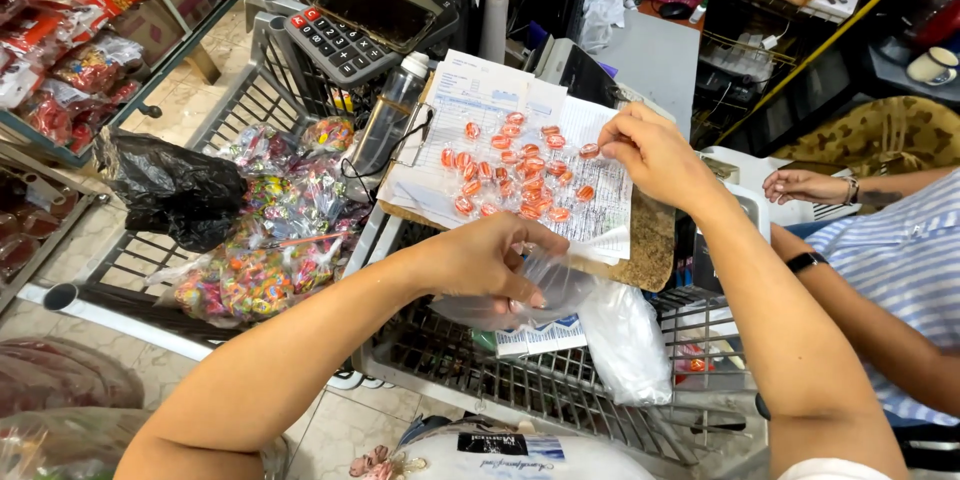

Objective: Bagging small orange candies into clear plastic bags from a clipboard

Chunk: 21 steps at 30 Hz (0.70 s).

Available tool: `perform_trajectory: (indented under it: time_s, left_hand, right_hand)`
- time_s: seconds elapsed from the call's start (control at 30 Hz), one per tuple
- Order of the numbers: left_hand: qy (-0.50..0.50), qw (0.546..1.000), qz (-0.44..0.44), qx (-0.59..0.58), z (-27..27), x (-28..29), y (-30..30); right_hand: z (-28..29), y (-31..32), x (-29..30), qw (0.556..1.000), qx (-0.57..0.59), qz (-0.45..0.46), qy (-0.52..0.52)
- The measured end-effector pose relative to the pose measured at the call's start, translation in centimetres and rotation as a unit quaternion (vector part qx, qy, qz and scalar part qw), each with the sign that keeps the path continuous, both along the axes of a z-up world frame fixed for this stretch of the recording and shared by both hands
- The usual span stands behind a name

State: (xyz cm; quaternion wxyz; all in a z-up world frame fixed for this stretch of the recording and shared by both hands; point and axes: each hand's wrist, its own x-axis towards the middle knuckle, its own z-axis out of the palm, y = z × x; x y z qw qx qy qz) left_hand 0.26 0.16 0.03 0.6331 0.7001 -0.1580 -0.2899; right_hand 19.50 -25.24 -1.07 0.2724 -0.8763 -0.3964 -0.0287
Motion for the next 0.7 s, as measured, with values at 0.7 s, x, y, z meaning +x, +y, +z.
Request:
perform_trajectory:
  time_s: [0.7]
  left_hand:
    - [-0.010,0.993,0.075,-0.090,1.4,0.6,0.9]
  right_hand:
    - [7.5,3.3,-10.1,0.946,0.032,0.183,0.266]
